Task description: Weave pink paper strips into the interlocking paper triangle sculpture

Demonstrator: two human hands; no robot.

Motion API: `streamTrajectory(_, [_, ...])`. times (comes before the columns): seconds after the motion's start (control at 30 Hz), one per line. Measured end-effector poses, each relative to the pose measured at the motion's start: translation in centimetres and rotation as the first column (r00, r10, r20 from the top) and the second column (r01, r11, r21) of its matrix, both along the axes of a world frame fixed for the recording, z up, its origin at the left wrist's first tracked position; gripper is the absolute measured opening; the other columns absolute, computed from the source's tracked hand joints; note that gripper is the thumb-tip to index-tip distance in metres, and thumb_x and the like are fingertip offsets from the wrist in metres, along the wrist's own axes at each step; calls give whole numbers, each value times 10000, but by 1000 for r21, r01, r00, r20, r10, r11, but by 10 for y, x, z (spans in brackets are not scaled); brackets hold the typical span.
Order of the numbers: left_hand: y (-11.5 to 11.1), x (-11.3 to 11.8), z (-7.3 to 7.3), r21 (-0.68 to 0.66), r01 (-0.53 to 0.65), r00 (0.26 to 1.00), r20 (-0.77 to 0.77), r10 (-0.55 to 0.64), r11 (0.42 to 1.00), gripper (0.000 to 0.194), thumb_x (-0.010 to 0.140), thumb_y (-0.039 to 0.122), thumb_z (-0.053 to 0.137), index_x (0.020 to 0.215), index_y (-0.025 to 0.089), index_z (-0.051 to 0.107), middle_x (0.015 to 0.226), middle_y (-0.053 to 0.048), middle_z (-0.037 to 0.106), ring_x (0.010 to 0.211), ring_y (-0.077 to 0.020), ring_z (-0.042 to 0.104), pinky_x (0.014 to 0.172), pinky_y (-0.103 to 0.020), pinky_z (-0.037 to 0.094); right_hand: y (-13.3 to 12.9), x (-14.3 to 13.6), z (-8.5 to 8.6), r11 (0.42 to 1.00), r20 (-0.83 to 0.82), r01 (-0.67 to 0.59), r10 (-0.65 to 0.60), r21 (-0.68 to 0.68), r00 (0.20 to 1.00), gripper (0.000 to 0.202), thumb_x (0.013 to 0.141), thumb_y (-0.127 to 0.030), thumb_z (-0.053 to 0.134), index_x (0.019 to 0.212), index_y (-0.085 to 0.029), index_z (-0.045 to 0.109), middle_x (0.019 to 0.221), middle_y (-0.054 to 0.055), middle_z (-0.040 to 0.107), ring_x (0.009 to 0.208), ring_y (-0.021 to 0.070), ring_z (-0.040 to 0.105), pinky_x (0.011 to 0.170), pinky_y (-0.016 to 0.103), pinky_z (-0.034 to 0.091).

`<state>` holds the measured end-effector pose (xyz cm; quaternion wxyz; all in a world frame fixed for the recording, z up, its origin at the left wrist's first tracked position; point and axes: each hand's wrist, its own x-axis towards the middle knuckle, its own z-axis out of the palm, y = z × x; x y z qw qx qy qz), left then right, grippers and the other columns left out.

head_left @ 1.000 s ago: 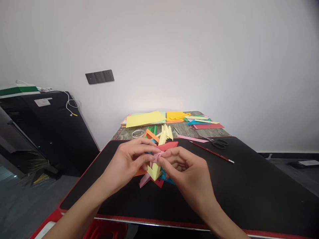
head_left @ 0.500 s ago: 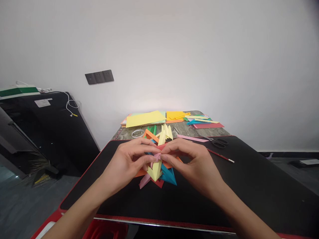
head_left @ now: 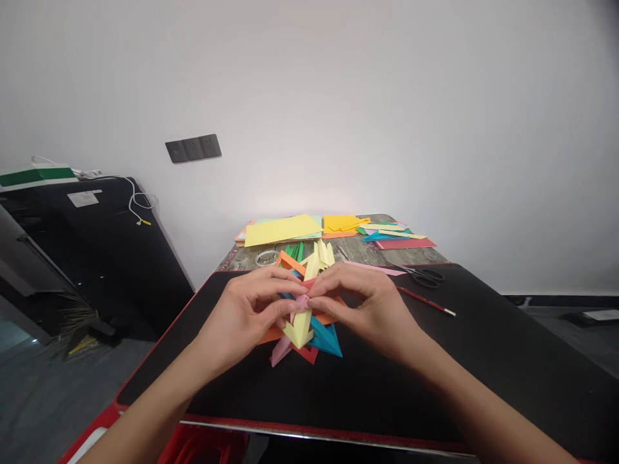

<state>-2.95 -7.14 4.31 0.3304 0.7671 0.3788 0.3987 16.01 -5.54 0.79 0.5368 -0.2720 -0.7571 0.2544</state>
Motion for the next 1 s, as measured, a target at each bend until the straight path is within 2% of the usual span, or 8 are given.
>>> streamTrajectory(0.13, [13,-2,5,5,42,999,31,-42,999,150,814,176,640,878,210,771,994,-47,616,664,-92,614,577,-209,565,12,-1,7,993,-23,-55,53,-107,998,119,782,-290,703,757,-175,683,799,39,671,718,148,643,654,284,541])
streamTrajectory(0.23, [28,-3,11,-22,72,997,22,-72,997,121,797,192,662,855,182,768,956,-47,629,620,-90,607,558,-216,558,21,1,13,977,-30,-96,92,-188,995,177,765,-347,715,755,-180,654,769,14,657,684,138,647,629,268,546])
streamTrajectory(0.33, [42,-2,15,-77,124,992,-7,-125,989,124,784,205,679,873,179,761,973,-53,647,629,-100,616,539,-214,553,26,4,18,965,-21,-101,98,-241,995,149,767,-315,710,761,-184,638,737,-7,647,652,127,651,599,254,555])
streamTrajectory(0.5, [64,-7,28,-142,178,982,-40,-185,974,149,786,210,670,907,180,752,961,-53,656,605,-102,621,525,-224,564,42,6,34,977,104,-82,104,-194,989,145,800,-331,673,770,-190,653,745,-11,659,560,109,639,546,255,545])
streamTrajectory(0.7, [98,-11,51,-92,238,969,-46,-243,967,117,782,191,672,867,164,747,930,-51,677,594,-102,630,555,-233,571,71,2,57,991,124,-34,51,-132,991,167,791,-341,684,740,-185,653,795,12,697,611,123,656,566,259,532])
streamTrajectory(0.77, [109,-11,50,-83,261,964,-32,-264,962,131,786,188,673,888,174,753,943,-51,676,606,-96,623,554,-222,558,79,2,56,995,121,-8,20,-100,992,147,789,-330,686,751,-190,662,785,9,698,610,124,652,586,269,541])
streamTrajectory(0.87, [127,-11,44,-104,295,953,-43,-301,950,140,788,188,677,902,187,758,939,-48,677,627,-89,603,541,-196,529,92,5,50,999,151,17,-10,-49,988,124,790,-322,687,762,-201,678,793,12,705,710,148,663,686,299,549])
streamTrajectory(1.0, [145,-9,36,-174,312,945,-43,-324,934,120,758,168,698,857,180,765,934,-59,697,728,-129,623,563,-198,536,107,9,41,985,150,-36,61,-168,987,142,764,-330,712,745,-198,663,801,14,703,778,166,666,732,308,545])
